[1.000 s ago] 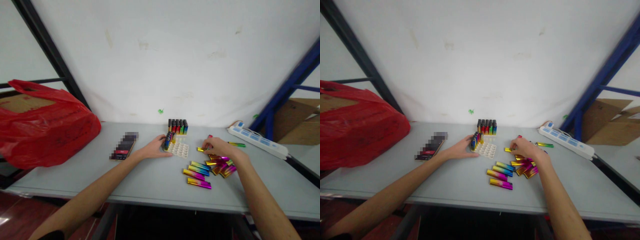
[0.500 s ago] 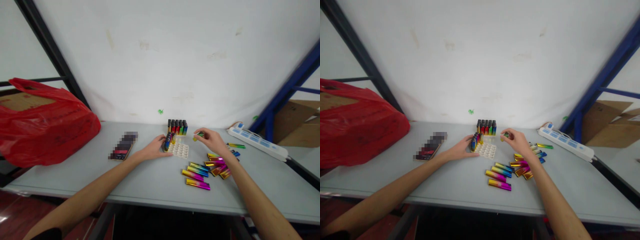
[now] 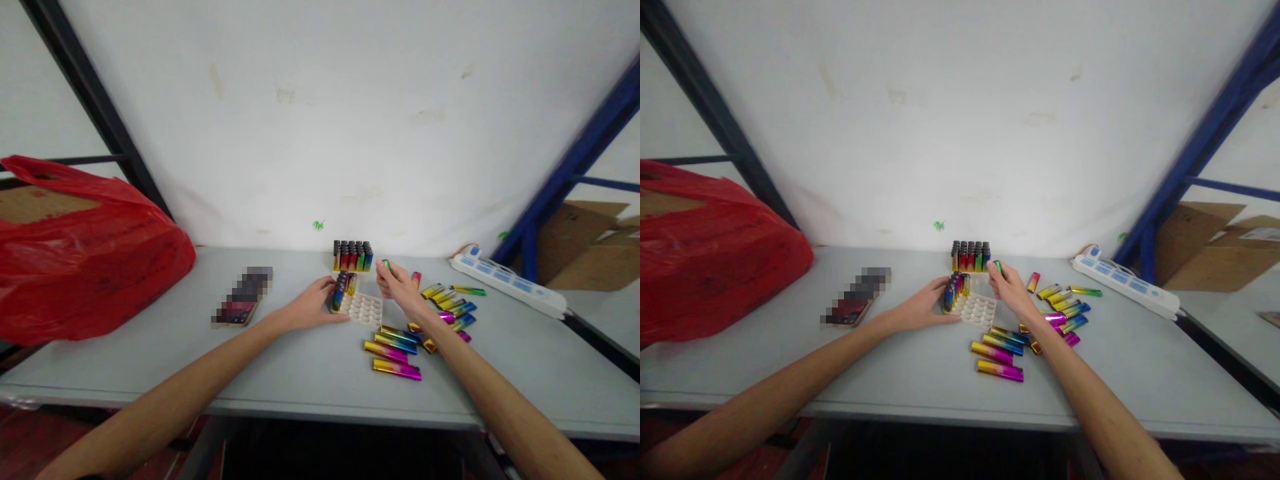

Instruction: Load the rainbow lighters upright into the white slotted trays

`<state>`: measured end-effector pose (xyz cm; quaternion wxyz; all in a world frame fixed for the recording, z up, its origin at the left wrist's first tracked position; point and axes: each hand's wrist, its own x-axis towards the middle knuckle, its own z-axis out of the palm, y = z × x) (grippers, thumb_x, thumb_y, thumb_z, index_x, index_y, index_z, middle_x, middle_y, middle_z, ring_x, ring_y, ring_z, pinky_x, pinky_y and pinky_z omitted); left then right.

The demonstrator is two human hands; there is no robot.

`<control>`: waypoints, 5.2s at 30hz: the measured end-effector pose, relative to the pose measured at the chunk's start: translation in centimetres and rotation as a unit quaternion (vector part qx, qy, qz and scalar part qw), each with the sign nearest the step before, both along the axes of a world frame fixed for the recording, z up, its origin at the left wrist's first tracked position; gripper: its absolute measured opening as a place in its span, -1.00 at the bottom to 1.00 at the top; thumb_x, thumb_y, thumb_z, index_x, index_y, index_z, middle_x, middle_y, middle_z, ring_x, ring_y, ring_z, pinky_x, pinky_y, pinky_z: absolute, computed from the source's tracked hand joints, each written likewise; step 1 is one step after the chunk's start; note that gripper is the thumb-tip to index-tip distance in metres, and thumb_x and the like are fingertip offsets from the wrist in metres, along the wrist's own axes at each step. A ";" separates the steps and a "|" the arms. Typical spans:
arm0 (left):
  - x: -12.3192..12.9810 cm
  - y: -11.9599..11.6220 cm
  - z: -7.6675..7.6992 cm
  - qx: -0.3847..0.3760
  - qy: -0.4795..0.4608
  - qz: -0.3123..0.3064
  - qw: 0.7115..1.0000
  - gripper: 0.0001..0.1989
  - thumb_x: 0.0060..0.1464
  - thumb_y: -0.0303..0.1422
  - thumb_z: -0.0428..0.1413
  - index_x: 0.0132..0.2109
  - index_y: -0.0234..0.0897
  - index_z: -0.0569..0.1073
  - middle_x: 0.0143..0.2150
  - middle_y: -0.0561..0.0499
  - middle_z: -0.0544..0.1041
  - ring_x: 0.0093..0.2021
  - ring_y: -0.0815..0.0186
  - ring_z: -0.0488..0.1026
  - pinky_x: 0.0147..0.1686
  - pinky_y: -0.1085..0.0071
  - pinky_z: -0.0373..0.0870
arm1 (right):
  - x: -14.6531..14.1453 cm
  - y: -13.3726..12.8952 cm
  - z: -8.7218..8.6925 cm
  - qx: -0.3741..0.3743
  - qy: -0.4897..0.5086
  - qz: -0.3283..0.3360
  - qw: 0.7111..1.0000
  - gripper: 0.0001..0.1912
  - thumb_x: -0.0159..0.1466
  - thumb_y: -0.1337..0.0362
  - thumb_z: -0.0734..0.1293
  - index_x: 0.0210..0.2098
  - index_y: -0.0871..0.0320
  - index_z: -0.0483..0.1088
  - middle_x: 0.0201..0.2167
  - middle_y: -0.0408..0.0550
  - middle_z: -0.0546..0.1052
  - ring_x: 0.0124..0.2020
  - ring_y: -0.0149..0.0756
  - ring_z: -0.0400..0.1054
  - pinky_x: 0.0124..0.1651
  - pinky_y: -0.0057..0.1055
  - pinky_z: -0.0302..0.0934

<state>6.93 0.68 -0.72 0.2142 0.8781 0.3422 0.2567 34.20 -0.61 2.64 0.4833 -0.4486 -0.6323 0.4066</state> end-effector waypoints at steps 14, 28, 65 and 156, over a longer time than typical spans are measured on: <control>0.1 -0.2 0.1 -0.003 0.001 -0.005 1.000 -0.18 0.19 0.15 0.40 0.40 -0.23 0.49 0.45 -0.28 0.47 0.49 -0.18 0.38 0.57 -0.02 0.27 | -2.0 -0.6 -0.3 0.126 -0.219 -0.057 0.966 -0.51 0.47 -0.16 0.16 -0.45 0.01 0.19 -0.53 -0.17 0.37 -0.41 -0.25 0.25 -0.30 -0.33 0.07; 0.1 0.1 -0.2 -0.008 0.019 -0.002 1.000 -0.14 0.21 0.18 0.38 0.42 -0.28 0.46 0.46 -0.32 0.45 0.48 -0.17 0.38 0.56 -0.03 0.26 | -0.9 -0.7 0.7 0.168 -0.337 0.004 0.927 -0.33 0.58 -0.33 0.08 -0.42 0.01 0.27 -0.51 -0.09 0.50 -0.45 -0.21 0.38 -0.24 -0.28 0.25; -0.1 -0.1 0.1 -0.025 0.048 0.006 0.999 -0.07 0.25 0.23 0.31 0.48 -0.31 0.37 0.51 -0.34 0.37 0.52 -0.18 0.35 0.59 0.00 0.22 | 16.7 3.2 -0.6 -0.157 -0.607 -0.193 0.754 -0.45 0.48 -0.06 0.34 0.19 0.22 0.67 0.09 0.36 0.72 0.19 0.23 0.62 0.22 -0.04 0.43; 0.1 0.1 0.2 -0.016 0.009 0.010 1.000 -0.14 0.17 0.19 0.39 0.40 -0.26 0.47 0.42 -0.32 0.50 0.42 -0.22 0.46 0.52 -0.08 0.34 | 0.7 2.9 -1.0 0.020 -0.008 0.060 0.998 -0.27 0.24 -0.53 0.38 -0.16 0.03 0.42 -0.42 -0.15 0.52 -0.39 -0.23 0.43 -0.25 -0.25 0.44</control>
